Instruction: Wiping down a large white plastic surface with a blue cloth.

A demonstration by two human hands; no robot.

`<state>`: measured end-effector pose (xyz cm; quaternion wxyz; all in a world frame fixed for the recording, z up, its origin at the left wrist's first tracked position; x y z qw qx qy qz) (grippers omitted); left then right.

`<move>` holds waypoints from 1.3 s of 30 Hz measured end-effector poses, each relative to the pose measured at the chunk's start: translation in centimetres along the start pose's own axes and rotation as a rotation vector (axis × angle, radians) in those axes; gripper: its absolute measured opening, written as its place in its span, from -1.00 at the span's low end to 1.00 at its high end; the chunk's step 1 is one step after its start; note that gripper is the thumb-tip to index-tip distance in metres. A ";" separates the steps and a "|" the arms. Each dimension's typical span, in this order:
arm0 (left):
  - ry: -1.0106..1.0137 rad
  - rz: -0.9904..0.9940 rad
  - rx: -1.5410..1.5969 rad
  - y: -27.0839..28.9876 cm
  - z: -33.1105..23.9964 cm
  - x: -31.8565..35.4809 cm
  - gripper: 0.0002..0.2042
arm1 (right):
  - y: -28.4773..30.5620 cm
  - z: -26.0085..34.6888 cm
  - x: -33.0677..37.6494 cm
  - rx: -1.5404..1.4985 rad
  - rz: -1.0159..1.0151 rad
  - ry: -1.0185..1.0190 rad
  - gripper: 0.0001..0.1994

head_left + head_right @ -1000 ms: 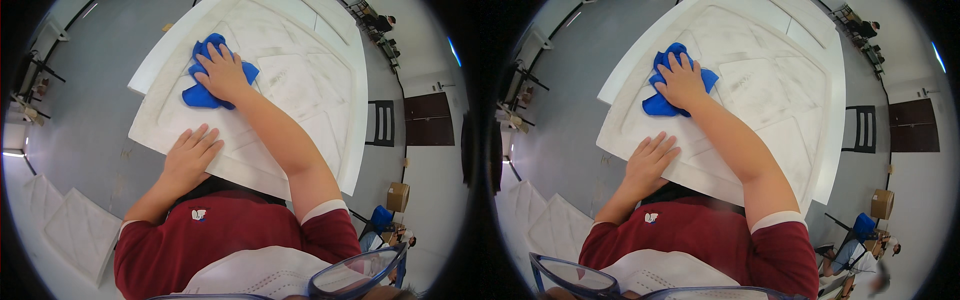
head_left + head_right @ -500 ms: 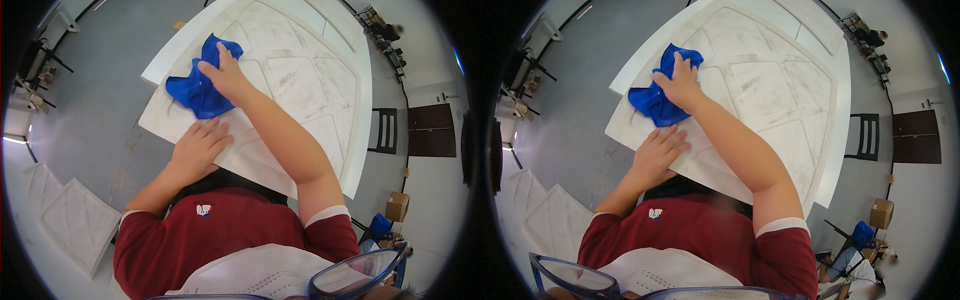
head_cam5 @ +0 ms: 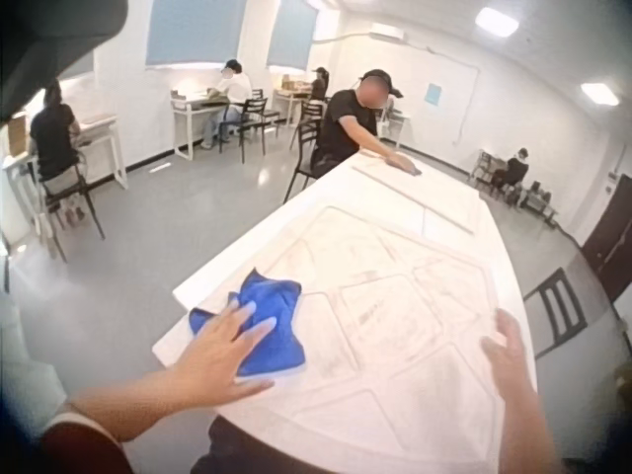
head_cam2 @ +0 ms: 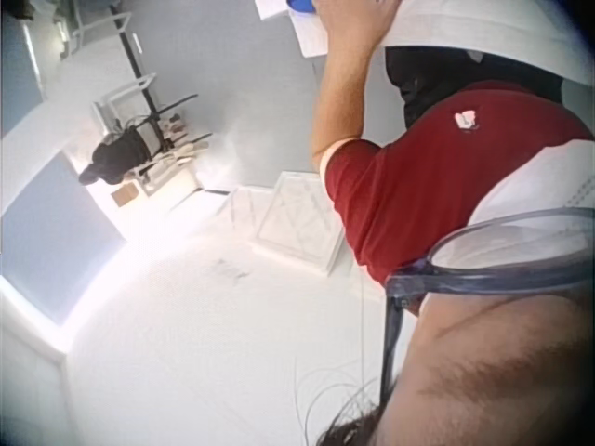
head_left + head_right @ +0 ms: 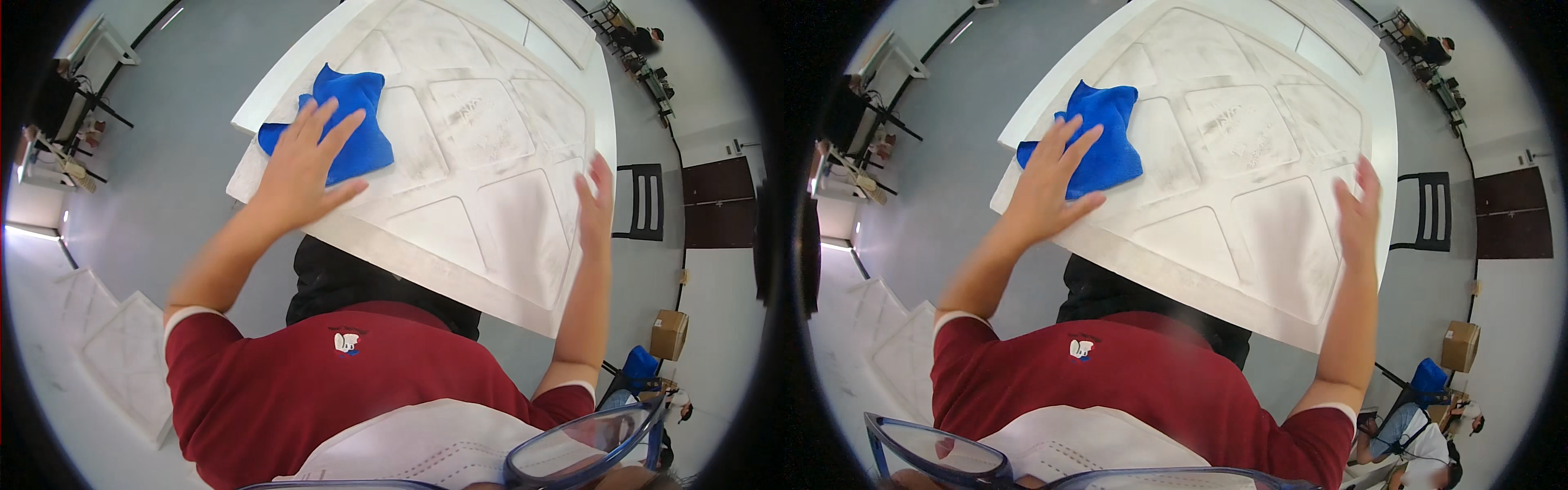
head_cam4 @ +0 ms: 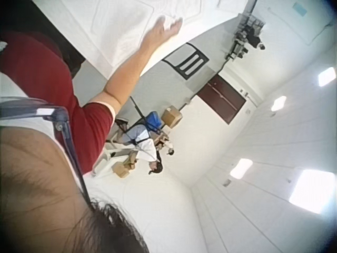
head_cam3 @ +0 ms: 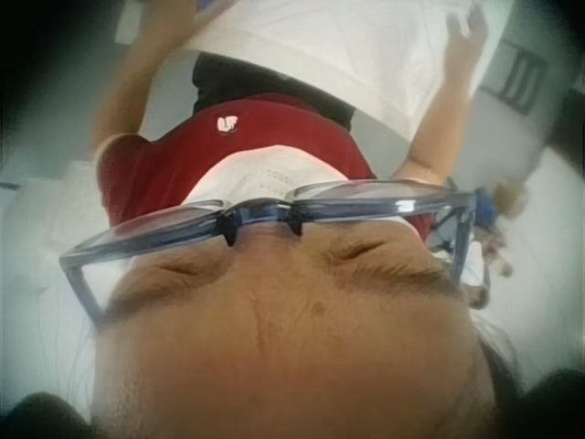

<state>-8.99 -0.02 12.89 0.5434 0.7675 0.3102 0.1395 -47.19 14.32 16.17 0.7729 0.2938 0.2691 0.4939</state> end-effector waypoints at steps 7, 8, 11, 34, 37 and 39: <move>0.216 0.265 -0.343 -1.6 0.5 -5.8 -0.25 | 7.0 -9.5 11.6 -0.314 -0.342 -0.388 -0.49; 0.239 0.302 -0.378 -2.1 0.9 -5.9 -0.26 | 6.9 -10.0 12.7 -0.385 -0.386 -0.464 -0.49; 0.266 0.369 -0.391 -2.9 1.4 -6.3 -0.29 | 6.1 -12.2 15.5 -0.384 -0.396 -0.569 -0.53; 0.143 0.057 -0.051 0.2 6.2 -8.7 -0.60 | 2.5 -15.2 16.0 0.067 -0.518 -0.426 -0.75; 0.145 0.103 -0.162 -0.4 9.0 -9.3 -0.55 | 2.6 -16.4 16.4 0.110 -0.493 -0.429 -0.73; 0.159 0.150 -0.234 -1.2 9.6 -9.4 -0.52 | 2.8 -17.2 16.7 0.100 -0.457 -0.427 -0.72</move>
Point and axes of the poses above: each hand's wrist, its own x-axis away from the middle knuckle, its own y-axis out of the back of the hand, z = x × y, the point moved 1 cm from there along -x, towards the middle knuckle, and after that the axes turned 15 degrees about z, right-handed, at the moved point
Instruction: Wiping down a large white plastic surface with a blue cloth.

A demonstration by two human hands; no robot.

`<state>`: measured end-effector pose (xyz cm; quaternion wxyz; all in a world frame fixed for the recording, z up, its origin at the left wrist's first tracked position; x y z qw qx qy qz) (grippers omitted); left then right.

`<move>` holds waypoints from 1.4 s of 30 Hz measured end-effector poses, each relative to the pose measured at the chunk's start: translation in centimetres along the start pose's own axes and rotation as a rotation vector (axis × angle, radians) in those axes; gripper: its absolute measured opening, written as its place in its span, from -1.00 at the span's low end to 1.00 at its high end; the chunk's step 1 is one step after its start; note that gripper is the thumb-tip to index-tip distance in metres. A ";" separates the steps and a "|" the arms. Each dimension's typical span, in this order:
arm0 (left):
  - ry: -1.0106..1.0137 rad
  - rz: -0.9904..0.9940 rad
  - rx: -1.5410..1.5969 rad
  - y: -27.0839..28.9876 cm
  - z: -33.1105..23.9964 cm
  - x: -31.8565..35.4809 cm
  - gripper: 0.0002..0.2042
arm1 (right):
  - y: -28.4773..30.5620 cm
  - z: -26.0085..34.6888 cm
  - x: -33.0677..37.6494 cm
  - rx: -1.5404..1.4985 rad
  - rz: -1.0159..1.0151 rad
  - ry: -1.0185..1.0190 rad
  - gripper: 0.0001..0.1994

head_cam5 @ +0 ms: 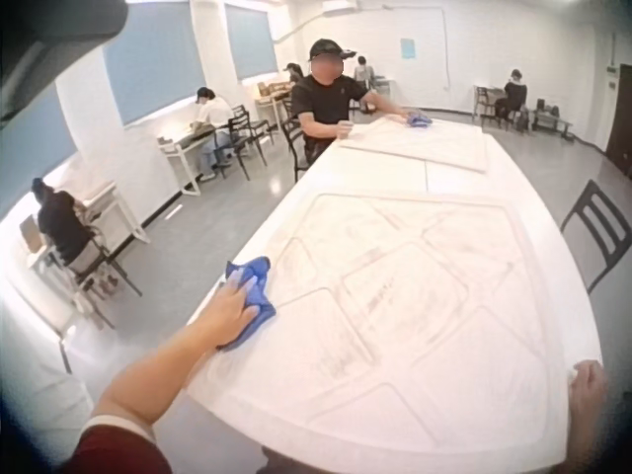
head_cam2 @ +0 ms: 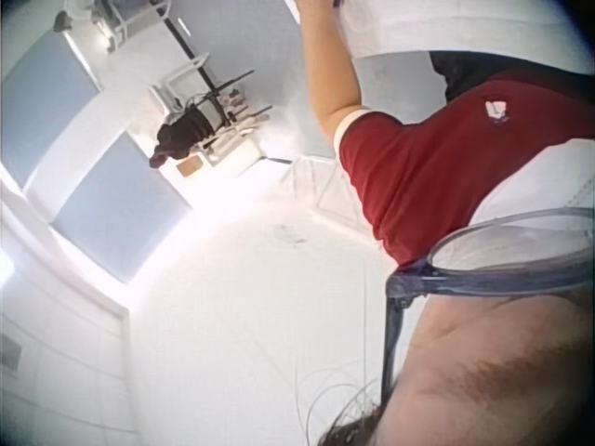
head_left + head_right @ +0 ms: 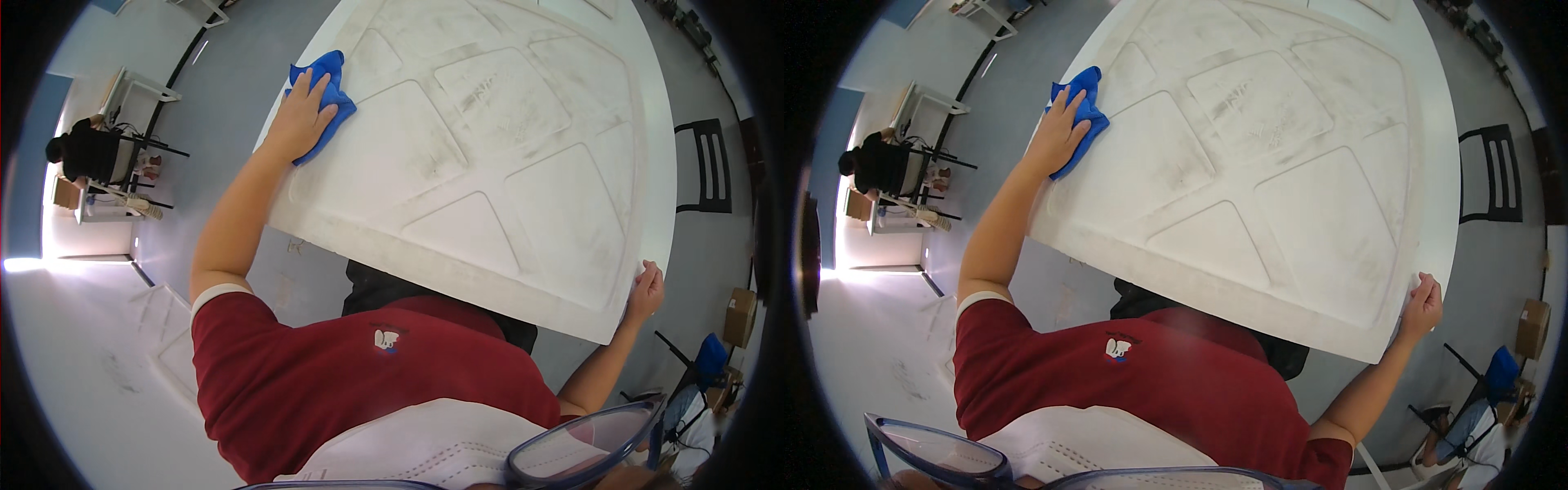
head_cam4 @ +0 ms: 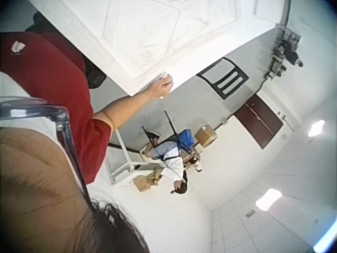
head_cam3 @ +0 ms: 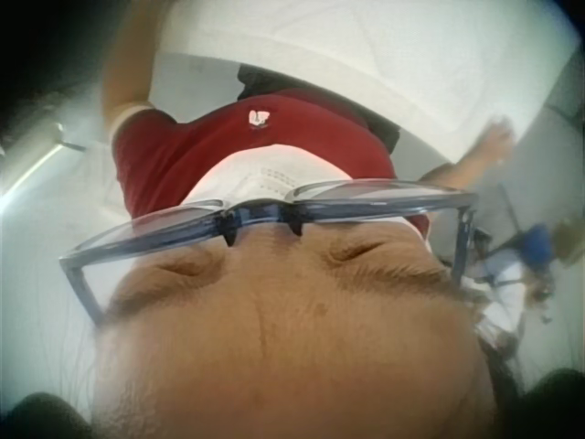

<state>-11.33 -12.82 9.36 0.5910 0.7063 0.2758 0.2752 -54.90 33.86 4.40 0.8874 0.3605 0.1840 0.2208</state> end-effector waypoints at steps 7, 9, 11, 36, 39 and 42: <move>0.025 0.105 -0.079 -0.7 -0.2 -0.6 -0.48 | -0.1 0.3 0.2 0.028 0.076 0.113 -0.72; 0.019 0.103 -0.076 -0.8 -0.1 -0.7 -0.48 | -0.2 0.5 0.3 0.031 0.081 0.101 -0.72; 0.011 0.099 -0.073 -0.8 -0.1 -0.7 -0.49 | -0.2 0.8 0.4 -0.012 0.069 0.065 -0.73; -0.195 -0.085 -0.022 -0.4 2.3 -13.9 -0.51 | -0.3 2.9 0.7 0.123 -0.037 0.025 -0.74; -0.115 -0.008 -0.101 -1.7 2.0 -15.3 -0.51 | -0.3 2.7 0.6 0.199 -0.018 0.009 -0.73; -0.029 0.040 -0.238 -2.8 1.8 -15.7 -0.51 | -0.6 2.1 0.4 0.191 -0.004 0.035 -0.73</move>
Point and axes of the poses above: each hand's wrist, its own x-axis away from the middle knuckle, its own y-axis out of the back of the hand, z = x × y, the point moved 1 cm from there along -x, towards the middle knuckle, and after that the axes turned 15 degrees about z, right-handed, at the moved point
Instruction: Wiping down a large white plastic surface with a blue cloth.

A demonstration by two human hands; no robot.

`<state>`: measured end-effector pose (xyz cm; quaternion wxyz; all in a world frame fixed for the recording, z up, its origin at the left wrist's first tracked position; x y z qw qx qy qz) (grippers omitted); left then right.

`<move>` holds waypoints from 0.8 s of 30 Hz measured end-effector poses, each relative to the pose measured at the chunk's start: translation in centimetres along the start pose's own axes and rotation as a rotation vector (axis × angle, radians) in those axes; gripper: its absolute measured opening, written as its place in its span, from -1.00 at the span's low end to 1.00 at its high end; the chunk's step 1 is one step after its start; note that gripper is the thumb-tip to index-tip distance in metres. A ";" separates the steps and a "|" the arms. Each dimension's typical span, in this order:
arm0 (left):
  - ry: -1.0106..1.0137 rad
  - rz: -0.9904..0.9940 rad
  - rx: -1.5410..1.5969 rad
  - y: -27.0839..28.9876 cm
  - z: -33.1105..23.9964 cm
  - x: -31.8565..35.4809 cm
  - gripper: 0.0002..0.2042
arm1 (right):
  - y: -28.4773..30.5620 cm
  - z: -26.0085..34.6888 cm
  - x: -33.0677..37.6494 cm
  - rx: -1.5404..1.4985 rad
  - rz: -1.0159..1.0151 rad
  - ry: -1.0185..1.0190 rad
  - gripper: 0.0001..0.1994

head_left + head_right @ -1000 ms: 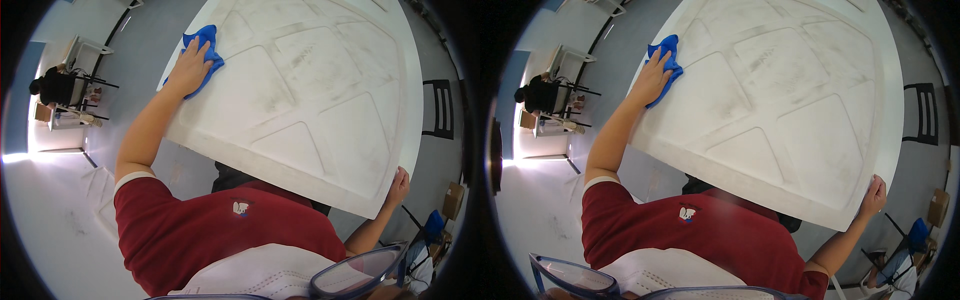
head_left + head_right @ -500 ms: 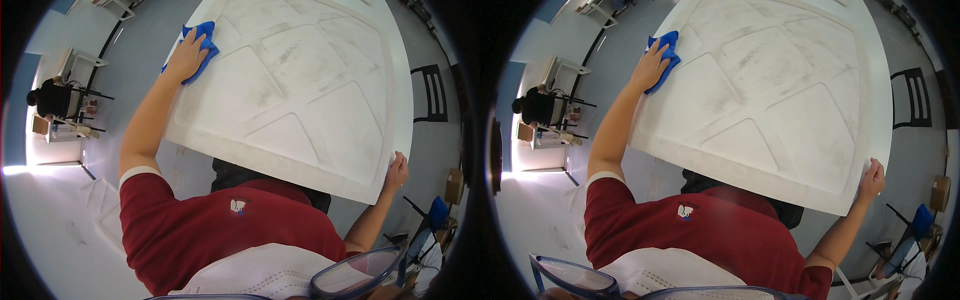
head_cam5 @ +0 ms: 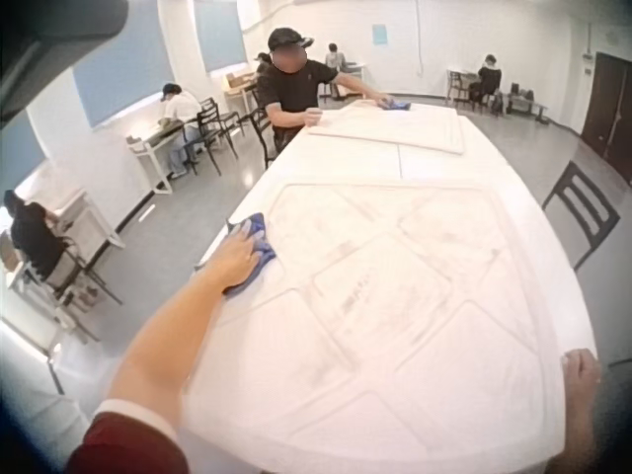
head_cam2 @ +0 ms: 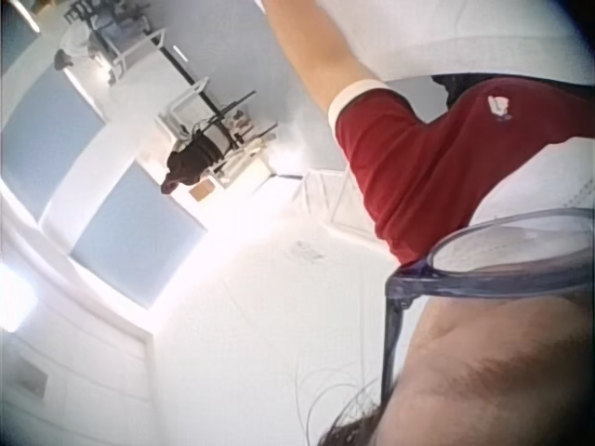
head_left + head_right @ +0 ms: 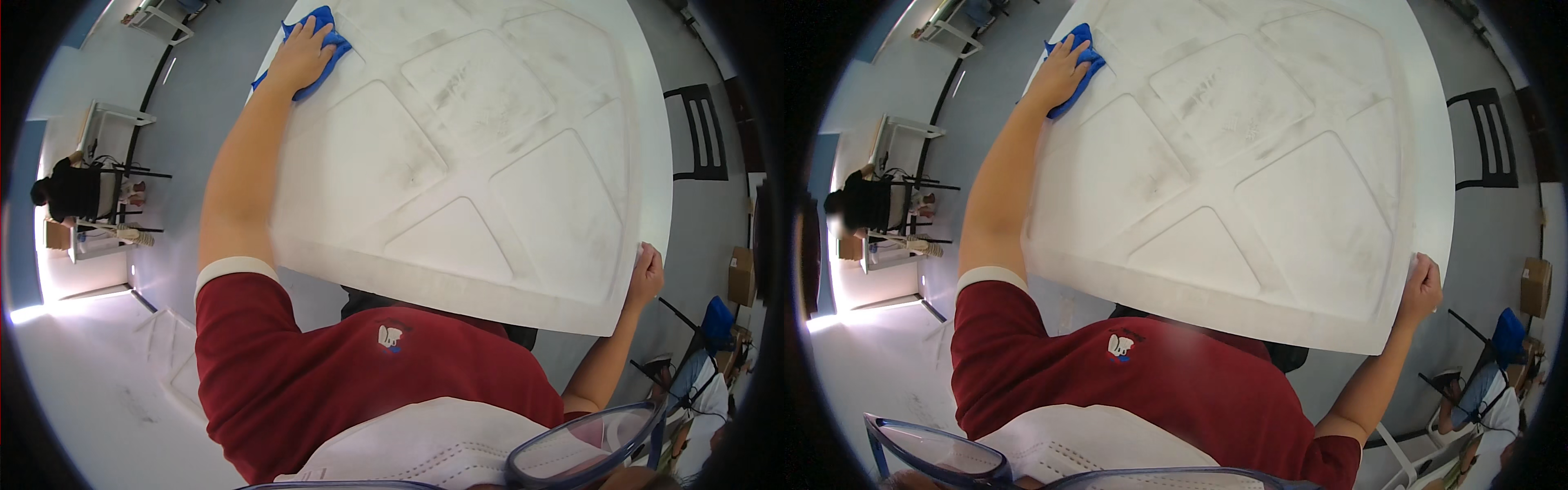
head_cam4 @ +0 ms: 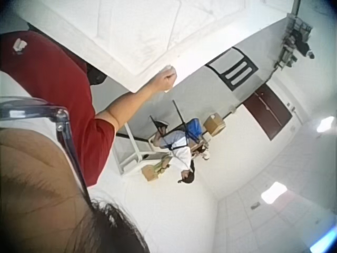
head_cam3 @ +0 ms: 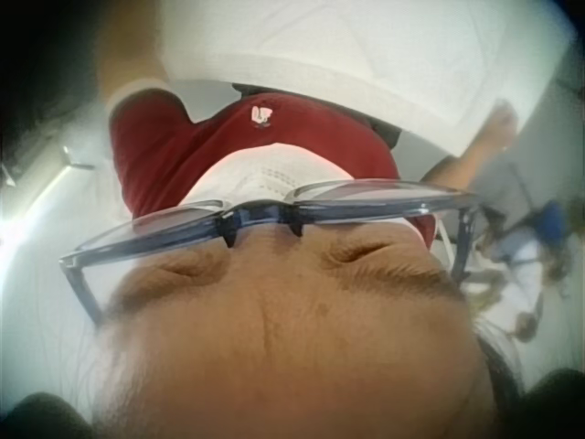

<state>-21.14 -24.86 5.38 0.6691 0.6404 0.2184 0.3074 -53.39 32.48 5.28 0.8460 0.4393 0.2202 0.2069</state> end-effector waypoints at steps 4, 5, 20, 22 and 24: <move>-0.065 -0.061 -0.014 -0.4 0.5 -0.4 -0.55 | 0.2 0.0 0.2 -0.026 0.005 -0.073 -0.71; -0.109 -0.093 -0.022 -0.5 0.7 -0.6 -0.57 | 0.3 0.1 0.2 -0.031 -0.002 -0.092 -0.71; 0.037 0.010 0.066 1.7 -1.1 1.5 -0.60 | 0.5 2.0 0.2 0.002 0.002 -0.059 -0.72; -0.029 0.014 0.096 2.5 -2.3 2.6 -0.60 | 0.5 1.9 0.3 0.009 -0.007 -0.052 -0.72; -0.125 0.043 0.143 2.6 -3.8 3.5 -0.60 | 0.4 1.7 0.3 0.016 -0.007 -0.041 -0.72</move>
Point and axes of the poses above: each hand's wrist, its own x-axis away from the middle knuckle, its own y-axis out of the back of the hand, z = x × y, the point moved 1 cm from there along -x, towards the middle knuckle, and after that the axes turned 15 degrees about z, right-handed, at the moved point
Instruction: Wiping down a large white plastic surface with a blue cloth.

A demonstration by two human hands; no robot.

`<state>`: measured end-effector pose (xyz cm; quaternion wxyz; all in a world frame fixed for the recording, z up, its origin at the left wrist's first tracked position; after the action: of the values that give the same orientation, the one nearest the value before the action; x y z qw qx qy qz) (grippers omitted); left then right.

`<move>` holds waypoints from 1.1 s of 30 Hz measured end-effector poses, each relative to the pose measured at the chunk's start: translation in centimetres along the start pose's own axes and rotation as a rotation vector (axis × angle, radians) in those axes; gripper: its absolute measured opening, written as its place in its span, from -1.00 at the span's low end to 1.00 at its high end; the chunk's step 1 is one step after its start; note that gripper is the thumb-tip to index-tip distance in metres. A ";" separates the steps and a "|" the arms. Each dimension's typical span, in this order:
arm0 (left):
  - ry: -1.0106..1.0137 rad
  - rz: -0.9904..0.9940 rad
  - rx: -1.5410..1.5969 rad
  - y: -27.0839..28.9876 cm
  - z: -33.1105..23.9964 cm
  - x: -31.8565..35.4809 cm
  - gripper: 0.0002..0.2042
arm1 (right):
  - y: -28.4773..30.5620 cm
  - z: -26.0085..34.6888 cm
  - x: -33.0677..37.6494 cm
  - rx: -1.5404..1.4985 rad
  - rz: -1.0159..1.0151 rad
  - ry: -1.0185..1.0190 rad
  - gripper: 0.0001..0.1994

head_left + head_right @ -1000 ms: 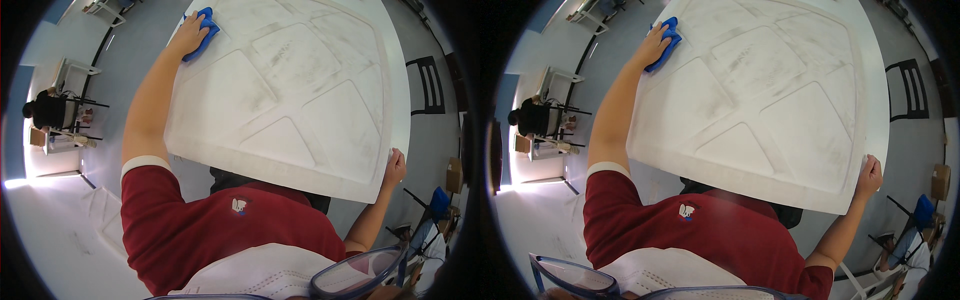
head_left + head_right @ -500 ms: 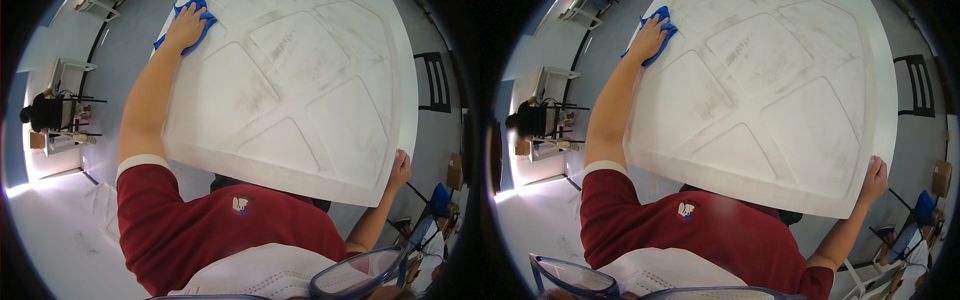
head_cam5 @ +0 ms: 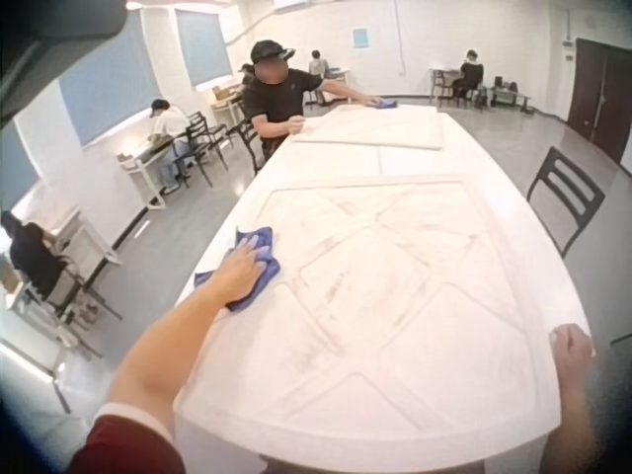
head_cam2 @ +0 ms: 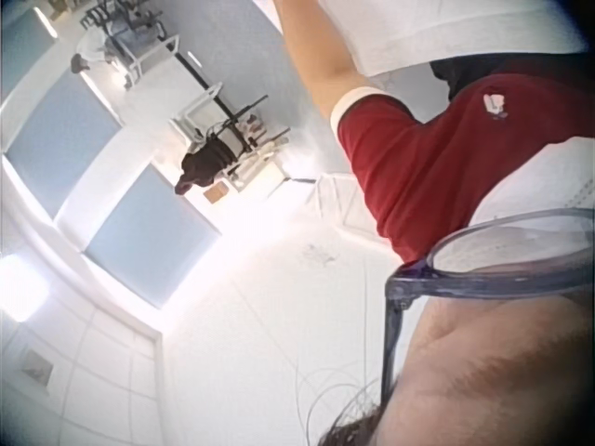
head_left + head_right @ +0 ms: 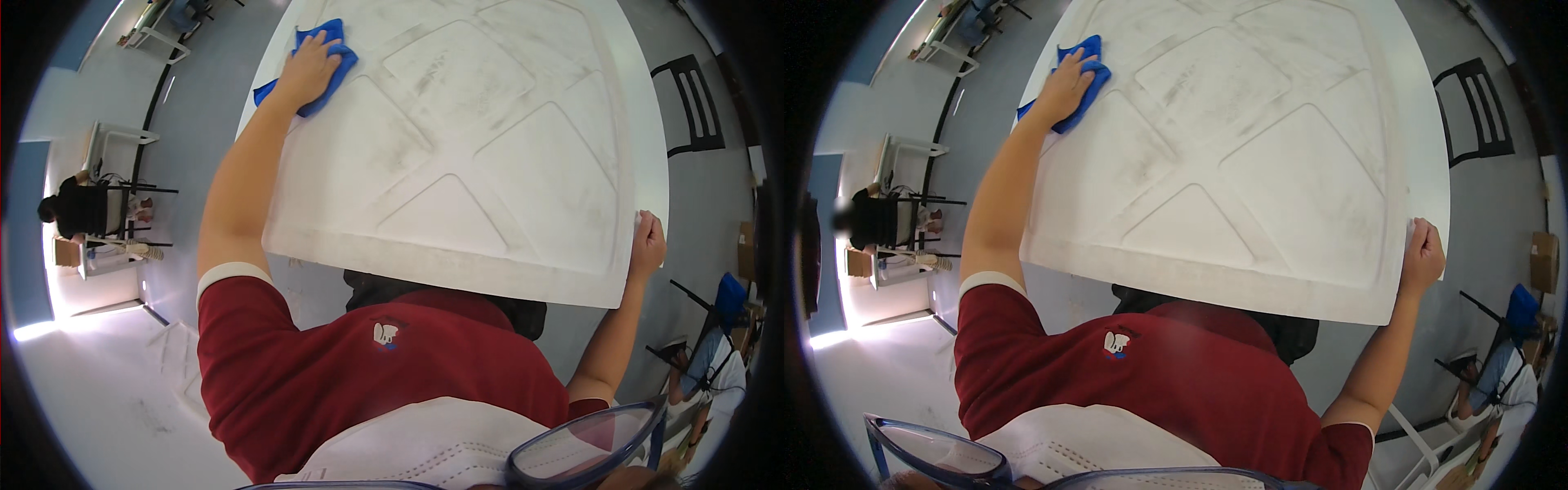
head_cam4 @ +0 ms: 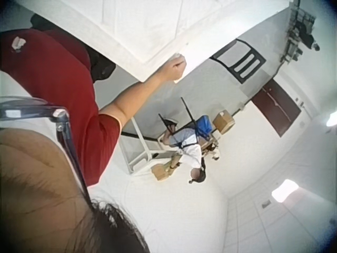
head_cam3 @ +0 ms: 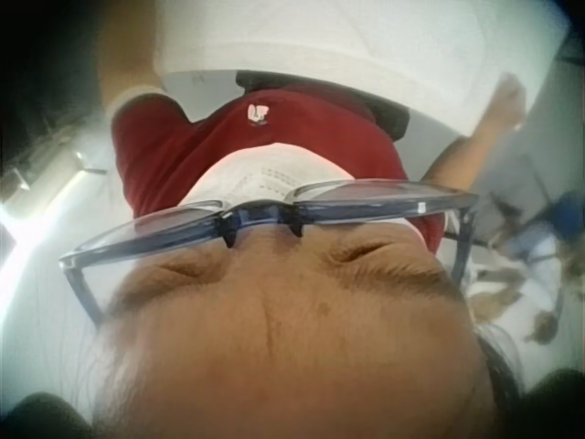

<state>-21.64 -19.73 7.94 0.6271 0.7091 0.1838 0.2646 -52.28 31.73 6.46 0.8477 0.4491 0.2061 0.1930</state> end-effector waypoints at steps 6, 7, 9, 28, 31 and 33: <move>-0.049 -0.024 0.002 -0.9 -4.2 1.5 -0.53 | -0.3 -1.1 -0.3 0.029 -0.036 0.045 -0.72; -0.050 -0.052 -0.017 -1.3 -4.2 1.4 -0.51 | -0.4 -1.1 -0.3 0.022 -0.036 0.044 -0.71; -0.036 -0.062 -0.036 -1.6 -4.5 1.6 -0.52 | -0.4 -1.1 -0.4 0.017 -0.027 0.046 -0.71; -0.114 0.033 0.275 1.7 -1.7 5.2 -0.66 | -0.5 -1.4 -0.3 -0.003 -0.026 0.040 -0.70; -0.163 -0.032 0.332 3.4 0.5 9.4 -0.65 | -0.4 -1.0 -0.1 -0.017 -0.036 0.045 -0.69; -0.217 -0.051 0.325 3.9 1.5 12.3 -0.63 | 0.0 -0.6 0.2 -0.021 -0.034 0.013 -0.69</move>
<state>-11.25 -14.25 13.42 0.5269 0.8206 0.1732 0.1376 -52.42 32.30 6.13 0.8542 0.4352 0.2171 0.1838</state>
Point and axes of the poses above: each hand's wrist, its own x-axis away from the middle knuckle, its own y-axis out of the back of the hand, z = x × y, the point moved 1 cm from there along -x, towards the middle knuckle, and after that the axes turned 15 degrees about z, right-handed, at the moved point
